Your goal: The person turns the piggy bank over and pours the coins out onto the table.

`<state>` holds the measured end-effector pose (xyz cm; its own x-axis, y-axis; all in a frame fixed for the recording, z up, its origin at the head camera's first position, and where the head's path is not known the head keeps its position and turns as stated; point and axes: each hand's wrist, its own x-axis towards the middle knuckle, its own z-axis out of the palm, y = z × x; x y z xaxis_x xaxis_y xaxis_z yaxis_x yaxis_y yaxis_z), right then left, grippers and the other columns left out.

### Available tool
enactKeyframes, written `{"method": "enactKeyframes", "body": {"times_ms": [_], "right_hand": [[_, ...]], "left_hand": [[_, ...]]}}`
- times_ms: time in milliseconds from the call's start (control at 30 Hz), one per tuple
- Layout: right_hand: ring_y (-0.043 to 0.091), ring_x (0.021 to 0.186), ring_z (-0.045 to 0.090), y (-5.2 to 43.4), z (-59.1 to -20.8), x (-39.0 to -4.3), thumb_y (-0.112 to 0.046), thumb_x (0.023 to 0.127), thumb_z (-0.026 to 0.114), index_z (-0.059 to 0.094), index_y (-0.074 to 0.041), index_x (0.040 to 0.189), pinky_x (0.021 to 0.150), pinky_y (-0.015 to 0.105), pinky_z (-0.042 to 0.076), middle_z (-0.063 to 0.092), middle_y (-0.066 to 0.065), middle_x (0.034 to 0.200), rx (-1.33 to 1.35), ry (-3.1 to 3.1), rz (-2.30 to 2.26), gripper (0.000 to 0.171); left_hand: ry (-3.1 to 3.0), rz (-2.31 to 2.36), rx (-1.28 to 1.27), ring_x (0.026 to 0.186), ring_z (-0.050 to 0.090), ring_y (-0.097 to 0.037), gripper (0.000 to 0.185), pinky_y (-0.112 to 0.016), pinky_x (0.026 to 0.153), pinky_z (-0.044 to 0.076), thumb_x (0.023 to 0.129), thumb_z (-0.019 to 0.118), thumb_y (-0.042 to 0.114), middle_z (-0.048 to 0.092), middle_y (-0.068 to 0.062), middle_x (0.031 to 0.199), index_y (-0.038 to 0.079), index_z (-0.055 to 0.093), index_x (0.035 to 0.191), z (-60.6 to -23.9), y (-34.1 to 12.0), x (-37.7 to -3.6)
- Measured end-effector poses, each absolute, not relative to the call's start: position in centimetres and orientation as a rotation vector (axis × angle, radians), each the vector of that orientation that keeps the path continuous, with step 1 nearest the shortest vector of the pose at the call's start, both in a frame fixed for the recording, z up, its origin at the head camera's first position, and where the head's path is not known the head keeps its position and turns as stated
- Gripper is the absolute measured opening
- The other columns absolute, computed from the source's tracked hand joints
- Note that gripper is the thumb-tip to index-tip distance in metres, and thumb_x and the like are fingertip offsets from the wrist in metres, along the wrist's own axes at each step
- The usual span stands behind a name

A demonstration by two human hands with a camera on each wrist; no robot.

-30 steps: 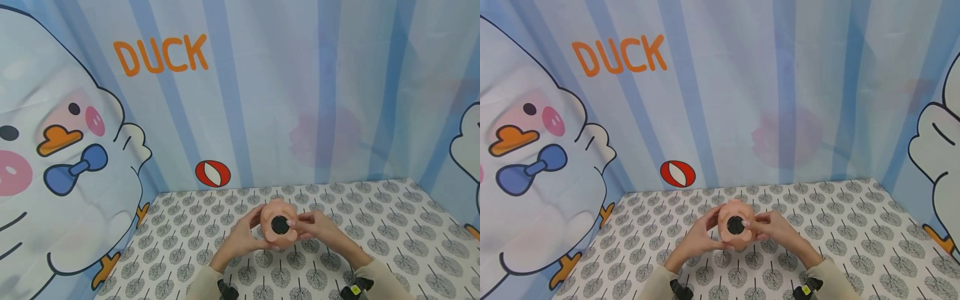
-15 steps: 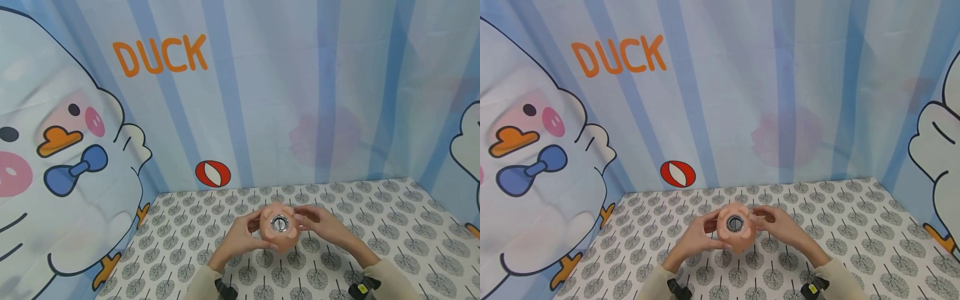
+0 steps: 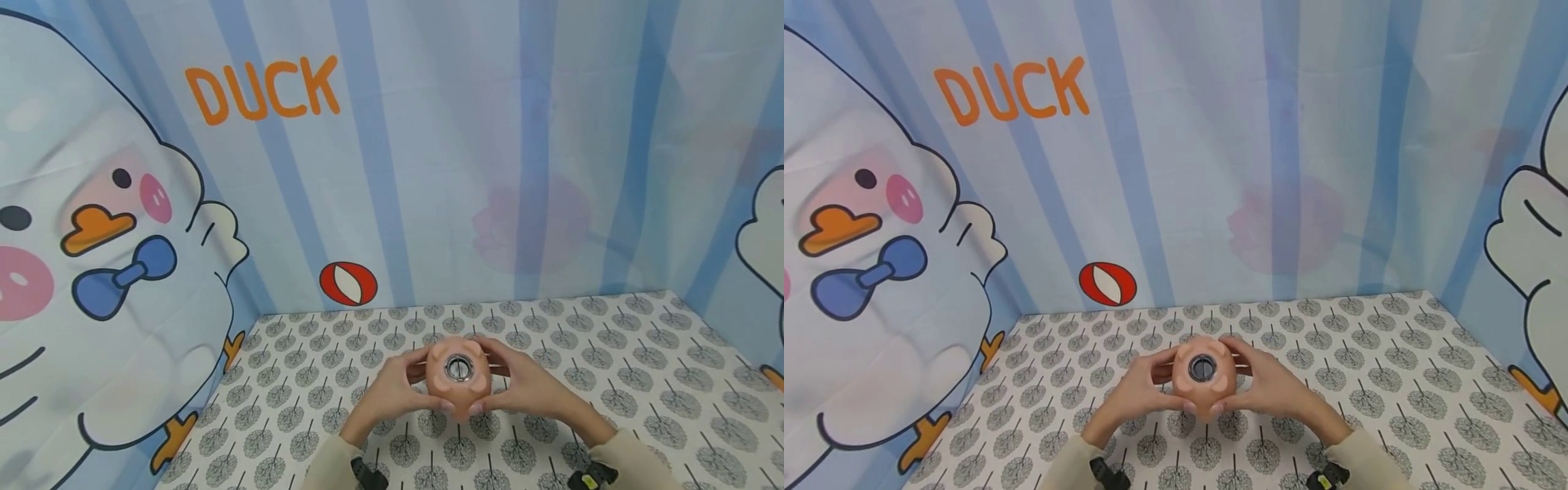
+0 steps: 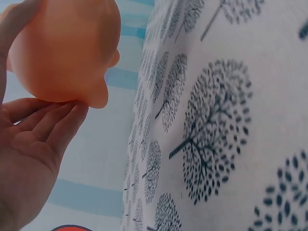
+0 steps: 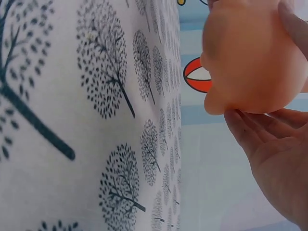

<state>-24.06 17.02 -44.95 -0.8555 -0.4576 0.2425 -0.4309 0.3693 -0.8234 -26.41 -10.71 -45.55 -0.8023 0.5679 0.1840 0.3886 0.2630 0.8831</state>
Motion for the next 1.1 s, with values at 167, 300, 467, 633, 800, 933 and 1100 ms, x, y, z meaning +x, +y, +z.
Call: {"method": "enactKeyframes", "body": {"times_ms": [167,300,467,633,800,933,1100], "right_hand": [[0.035,0.136,0.062,17.2,-45.2,-24.1,-0.038,0.073,0.097,0.04,-0.013,0.161,0.109,0.035,0.059,0.056,0.011,0.155,-0.825,2.55,-1.565,0.108],[0.036,0.138,0.061,17.4,-45.4,-24.3,-0.031,0.077,0.096,0.04,-0.013,0.161,0.107,0.026,0.059,0.056,0.012,0.155,-0.815,2.467,-1.629,0.102],[0.033,0.137,0.062,17.5,-45.7,-24.4,-0.024,0.084,0.091,0.04,-0.013,0.161,0.107,0.023,0.058,0.055,0.015,0.155,-0.808,2.373,-1.675,0.093],[0.038,0.138,0.06,17.6,-45.7,-24.3,-0.023,0.085,0.089,0.04,-0.01,0.16,0.106,0.021,0.058,0.054,0.017,0.155,-0.815,2.342,-1.674,0.09],[0.042,0.14,0.057,17.7,-45.3,-24.3,-0.023,0.087,0.088,0.038,-0.012,0.162,0.109,0.025,0.058,0.053,0.015,0.156,-0.842,2.348,-1.62,0.091],[0.042,0.141,0.057,18.0,-44.8,-24.4,-0.027,0.09,0.086,0.038,-0.01,0.162,0.112,0.035,0.057,0.052,0.017,0.158,-0.889,2.421,-1.511,0.089],[0.044,0.141,0.056,18.4,-44.0,-24.4,-0.03,0.093,0.082,0.041,-0.005,0.16,0.114,0.048,0.054,0.05,0.022,0.159,-0.936,2.5,-1.426,0.083]], "left_hand": [[2.436,1.486,0.901,0.133,0.065,-0.015,0.096,-0.031,0.115,0.053,0.075,0.096,0.041,0.063,0.007,0.15,0.034,0.047,0.158,-45.5,-10.7,-26.2],[2.443,1.46,0.931,0.139,0.06,-0.017,0.101,-0.035,0.12,0.05,0.075,0.097,0.038,0.057,0.01,0.155,0.038,0.042,0.16,-45.6,-10.6,-26.1],[2.444,1.447,0.925,0.146,0.054,-0.019,0.12,-0.037,0.124,0.046,0.069,0.1,0.037,0.048,0.007,0.163,0.035,0.028,0.166,-45.9,-10.2,-25.9],[2.465,1.453,0.901,0.141,0.058,-0.016,0.122,-0.031,0.119,0.05,0.067,0.101,0.04,0.051,0.008,0.16,0.033,0.03,0.166,-46.1,-9.8,-25.6],[2.465,1.491,0.923,0.134,0.063,-0.01,0.113,-0.028,0.113,0.054,0.066,0.101,0.043,0.058,0.015,0.152,0.04,0.039,0.16,-45.8,-9.7,-25.6],[2.45,1.519,0.947,0.131,0.064,-0.008,0.11,-0.026,0.112,0.055,0.066,0.101,0.041,0.06,0.015,0.149,0.039,0.041,0.159,-45.7,-9.7,-25.6],[2.448,1.535,0.978,0.13,0.065,-0.007,0.11,-0.024,0.111,0.055,0.067,0.101,0.04,0.061,0.014,0.148,0.04,0.041,0.158,-45.9,-9.4,-25.8]]}}
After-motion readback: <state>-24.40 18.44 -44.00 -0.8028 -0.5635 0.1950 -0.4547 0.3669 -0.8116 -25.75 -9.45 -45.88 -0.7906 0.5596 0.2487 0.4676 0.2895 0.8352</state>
